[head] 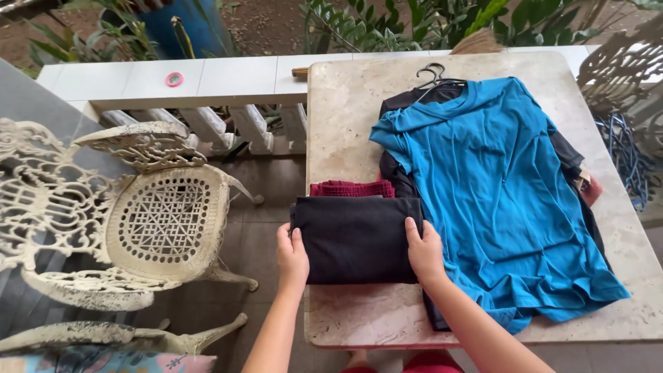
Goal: Folding shirts and pants on a table and using hangers.
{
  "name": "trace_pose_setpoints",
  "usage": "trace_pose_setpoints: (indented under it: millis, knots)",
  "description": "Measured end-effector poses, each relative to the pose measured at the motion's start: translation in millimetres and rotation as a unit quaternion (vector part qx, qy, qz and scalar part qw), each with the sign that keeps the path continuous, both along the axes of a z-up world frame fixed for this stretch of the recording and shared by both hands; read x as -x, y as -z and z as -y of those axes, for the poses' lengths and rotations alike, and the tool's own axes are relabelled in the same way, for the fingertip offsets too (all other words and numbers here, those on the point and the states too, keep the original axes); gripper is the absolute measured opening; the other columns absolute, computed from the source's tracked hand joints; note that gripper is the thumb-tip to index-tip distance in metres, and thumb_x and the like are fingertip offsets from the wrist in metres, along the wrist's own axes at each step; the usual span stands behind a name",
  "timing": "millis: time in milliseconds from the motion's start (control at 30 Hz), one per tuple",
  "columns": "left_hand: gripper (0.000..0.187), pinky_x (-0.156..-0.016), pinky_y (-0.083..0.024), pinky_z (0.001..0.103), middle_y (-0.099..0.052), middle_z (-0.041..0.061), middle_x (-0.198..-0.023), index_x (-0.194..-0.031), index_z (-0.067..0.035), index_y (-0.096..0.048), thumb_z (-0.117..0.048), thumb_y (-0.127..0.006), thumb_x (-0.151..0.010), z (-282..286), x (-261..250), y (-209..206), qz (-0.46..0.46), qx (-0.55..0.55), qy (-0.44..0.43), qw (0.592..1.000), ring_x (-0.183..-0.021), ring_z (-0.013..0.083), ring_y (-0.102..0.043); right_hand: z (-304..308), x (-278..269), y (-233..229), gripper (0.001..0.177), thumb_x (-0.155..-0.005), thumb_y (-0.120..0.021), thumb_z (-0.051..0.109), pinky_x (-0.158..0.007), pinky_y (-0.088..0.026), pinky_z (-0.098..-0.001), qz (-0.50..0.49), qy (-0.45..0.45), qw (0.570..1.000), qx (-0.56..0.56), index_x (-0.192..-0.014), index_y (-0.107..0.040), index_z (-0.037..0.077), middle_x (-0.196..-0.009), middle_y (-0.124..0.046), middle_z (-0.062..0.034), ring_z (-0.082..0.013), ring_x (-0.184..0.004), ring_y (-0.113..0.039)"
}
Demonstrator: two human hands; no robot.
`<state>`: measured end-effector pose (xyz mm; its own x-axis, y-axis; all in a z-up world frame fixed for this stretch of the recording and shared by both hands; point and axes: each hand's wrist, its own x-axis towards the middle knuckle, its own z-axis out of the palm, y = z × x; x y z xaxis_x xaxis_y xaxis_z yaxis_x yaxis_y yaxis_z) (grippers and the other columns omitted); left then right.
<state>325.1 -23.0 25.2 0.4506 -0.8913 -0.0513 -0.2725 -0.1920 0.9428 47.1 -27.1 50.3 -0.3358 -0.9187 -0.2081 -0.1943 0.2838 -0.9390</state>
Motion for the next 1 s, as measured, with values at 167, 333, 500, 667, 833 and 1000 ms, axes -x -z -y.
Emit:
trace_pose_setpoints:
  millis: [167,333,500,667,833,1000]
  knots:
    - [0.034,-0.106,-0.044,0.046,-0.062,0.016,-0.127,-0.130,-0.005,-0.053,-0.024,-0.056,-0.102,-12.6,9.8,-14.6,0.228,0.057,-0.002,0.972,-0.120,0.0336,-0.059,-18.6,-15.4,-35.6,0.041,-0.098,-0.066,0.033,-0.097,-0.046,-0.0417,-0.289,0.029,0.951,0.105,-0.120,-0.059,-0.001,-0.118,-0.062,-0.0200,-0.0328,-0.110,-0.058]
    - [0.054,-0.123,-0.029,0.055,-0.044,0.016,-0.154,-0.146,-0.006,-0.046,-0.033,-0.060,-0.102,-12.2,35.8,-62.4,0.394,0.229,0.116,0.882,-0.147,0.0393,-0.039,-16.1,-49.2,-70.7,0.046,-0.098,-0.061,0.032,-0.118,-0.032,-0.0524,-0.448,-0.087,0.844,0.281,-0.138,-0.053,0.010,-0.151,-0.048,-0.0180,-0.0408,-0.142,-0.043]
    - [0.086,-0.121,-0.018,0.054,-0.031,0.017,-0.164,-0.155,-0.005,-0.034,-0.058,-0.058,-0.092,2.4,35.3,-35.6,0.417,0.155,0.233,0.865,-0.151,0.0383,-0.026,-0.2,-52.7,-29.2,0.064,-0.093,-0.058,0.049,-0.117,-0.020,-0.0593,-0.518,-0.238,0.794,0.213,-0.150,-0.048,0.022,-0.160,-0.037,-0.0134,-0.0421,-0.147,-0.030]
    - [0.092,-0.123,-0.018,0.051,-0.031,0.018,-0.164,-0.157,-0.001,-0.030,-0.060,-0.057,-0.092,8.8,25.8,-20.1,0.383,0.152,0.247,0.877,-0.153,0.0361,-0.026,3.3,-51.8,-21.9,0.063,-0.095,-0.058,0.049,-0.119,-0.020,-0.0572,-0.486,-0.237,0.815,0.209,-0.151,-0.049,0.022,-0.161,-0.039,-0.0111,-0.0387,-0.148,-0.032]
    - [0.093,-0.123,-0.019,0.050,-0.033,0.018,-0.163,-0.156,0.000,-0.030,-0.060,-0.057,-0.091,8.6,22.8,-16.8,0.381,0.158,0.253,0.875,-0.152,0.0357,-0.027,3.6,-53.4,-19.1,0.063,-0.094,-0.059,0.049,-0.120,-0.020,-0.0560,-0.466,-0.224,0.828,0.218,-0.150,-0.051,0.021,-0.160,-0.040,-0.0116,-0.0373,-0.148,-0.033]
    - [0.085,-0.120,-0.023,0.053,-0.042,0.021,-0.155,-0.149,0.003,-0.038,-0.054,-0.060,-0.090,14.5,32.1,-25.5,0.424,0.156,0.230,0.862,-0.146,0.0384,-0.035,10.3,-46.9,-19.6,0.061,-0.096,-0.060,0.045,-0.119,-0.019,-0.0549,-0.423,-0.244,0.849,0.203,-0.149,-0.051,0.017,-0.159,-0.041,-0.0137,-0.0381,-0.148,-0.032]
